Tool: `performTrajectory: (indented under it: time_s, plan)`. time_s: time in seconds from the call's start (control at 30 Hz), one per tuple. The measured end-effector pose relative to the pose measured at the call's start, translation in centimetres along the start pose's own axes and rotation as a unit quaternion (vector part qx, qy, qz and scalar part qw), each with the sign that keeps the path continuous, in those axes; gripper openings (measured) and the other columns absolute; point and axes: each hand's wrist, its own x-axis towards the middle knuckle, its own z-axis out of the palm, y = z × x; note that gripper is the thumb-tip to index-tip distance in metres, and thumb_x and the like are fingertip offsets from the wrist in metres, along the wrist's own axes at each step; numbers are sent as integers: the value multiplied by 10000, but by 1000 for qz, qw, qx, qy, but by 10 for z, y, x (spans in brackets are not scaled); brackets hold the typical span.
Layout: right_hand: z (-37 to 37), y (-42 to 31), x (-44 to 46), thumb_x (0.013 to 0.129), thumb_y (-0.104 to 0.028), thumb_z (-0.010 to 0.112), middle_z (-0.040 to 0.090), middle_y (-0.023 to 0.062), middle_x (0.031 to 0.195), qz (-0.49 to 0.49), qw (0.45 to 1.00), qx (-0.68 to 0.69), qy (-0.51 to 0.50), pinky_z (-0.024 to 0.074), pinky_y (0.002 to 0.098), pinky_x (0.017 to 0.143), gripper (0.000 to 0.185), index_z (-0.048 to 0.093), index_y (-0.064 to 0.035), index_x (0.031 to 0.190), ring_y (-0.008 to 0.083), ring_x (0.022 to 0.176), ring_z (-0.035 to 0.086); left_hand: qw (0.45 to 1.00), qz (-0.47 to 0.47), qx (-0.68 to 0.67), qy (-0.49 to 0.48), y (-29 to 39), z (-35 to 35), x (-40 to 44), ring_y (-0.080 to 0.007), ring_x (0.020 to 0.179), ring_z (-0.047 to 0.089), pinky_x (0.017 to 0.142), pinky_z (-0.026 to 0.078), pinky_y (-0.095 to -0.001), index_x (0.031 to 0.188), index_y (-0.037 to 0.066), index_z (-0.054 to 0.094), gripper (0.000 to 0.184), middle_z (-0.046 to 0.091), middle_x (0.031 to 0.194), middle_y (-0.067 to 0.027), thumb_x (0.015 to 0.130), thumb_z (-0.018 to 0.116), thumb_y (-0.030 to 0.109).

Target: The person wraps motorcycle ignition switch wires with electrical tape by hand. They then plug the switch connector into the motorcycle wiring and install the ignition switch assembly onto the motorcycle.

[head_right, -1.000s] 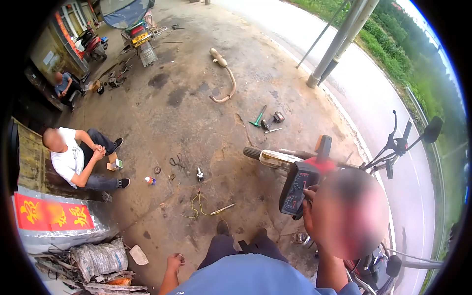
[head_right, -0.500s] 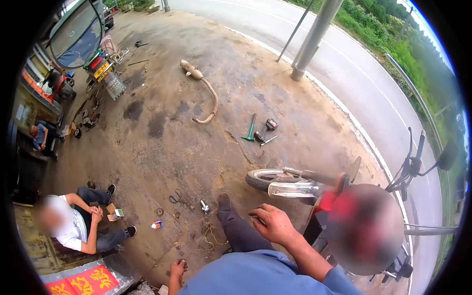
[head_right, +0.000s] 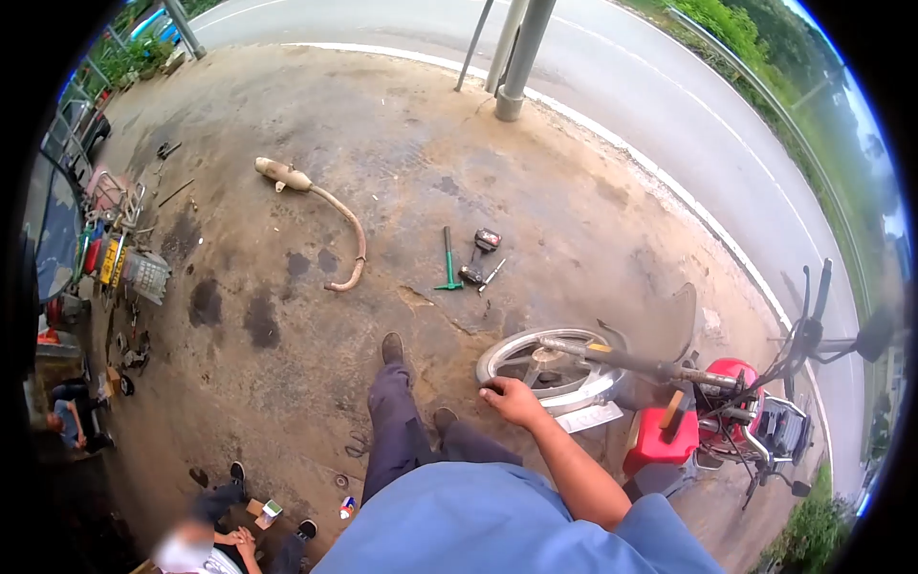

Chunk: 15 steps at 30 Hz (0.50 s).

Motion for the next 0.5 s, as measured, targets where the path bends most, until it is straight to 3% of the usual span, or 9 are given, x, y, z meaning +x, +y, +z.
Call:
performTrajectory:
  time_s: [0.03, 0.1, 0.2, 0.23, 0.33, 0.4, 0.5]
  plan:
    - [-5, -8, 7, 991, -267, 691, 732, 76, 894, 69, 996, 60, 16, 538, 320, 731, 323, 724, 2, 1165, 145, 794, 656, 999, 8, 47, -12, 44, -11, 9, -193, 691, 665, 577, 553, -367, 1234, 1, 677, 309, 724, 933, -117, 985, 633, 179]
    - [-4, 8, 35, 1000, -249, 683, 727, 57, 918, 117, 982, 140, 51, 538, 308, 719, 291, 721, -16, 1169, 137, 792, 651, 992, 19, 125, -27, 142, -33, 33, -190, 698, 668, 585, 553, -364, 1237, 10, 682, 310, 727, 953, -122, 985, 637, 185]
    - [-3, 28, 69, 1017, -214, 661, 717, 33, 932, 221, 944, 211, 128, 522, 289, 667, 224, 711, -40, 1148, 123, 751, 629, 997, -19, 73, -3, 270, -64, 109, -174, 695, 661, 595, 543, -334, 1221, 12, 690, 297, 721, 917, -109, 986, 638, 187]
    - [1, 33, 80, 1019, -210, 655, 720, 38, 932, 241, 932, 234, 133, 517, 289, 652, 223, 708, -37, 1150, 121, 746, 629, 998, 17, 66, 0, 325, -77, 132, -182, 717, 663, 606, 544, -341, 1170, -5, 671, 255, 709, 862, -88, 1008, 618, 185]
    - [-1, 46, 134, 1017, -204, 653, 723, 50, 924, 303, 902, 274, 139, 506, 285, 621, 235, 700, -24, 1161, 117, 722, 628, 955, 273, 97, 69, 480, -88, 189, -129, 772, 628, 679, 521, -279, 1180, -22, 666, 271, 693, 922, -51, 1039, 609, 202]
    - [5, 69, 176, 995, -190, 675, 716, 48, 893, 296, 916, 214, 167, 497, 279, 582, 226, 694, -13, 1136, 117, 675, 627, 943, 322, 53, 69, 600, -59, 142, -124, 812, 637, 728, 536, -284, 1182, -28, 671, 290, 704, 950, -56, 1052, 608, 224]
    - [15, 93, 246, 952, -194, 713, 724, 69, 861, 318, 909, 207, 172, 522, 302, 631, 239, 711, 7, 1080, 142, 709, 655, 934, 354, 50, 6, 707, 9, 92, -130, 852, 650, 780, 546, -286, 1181, -35, 674, 304, 713, 977, -70, 1055, 613, 235]
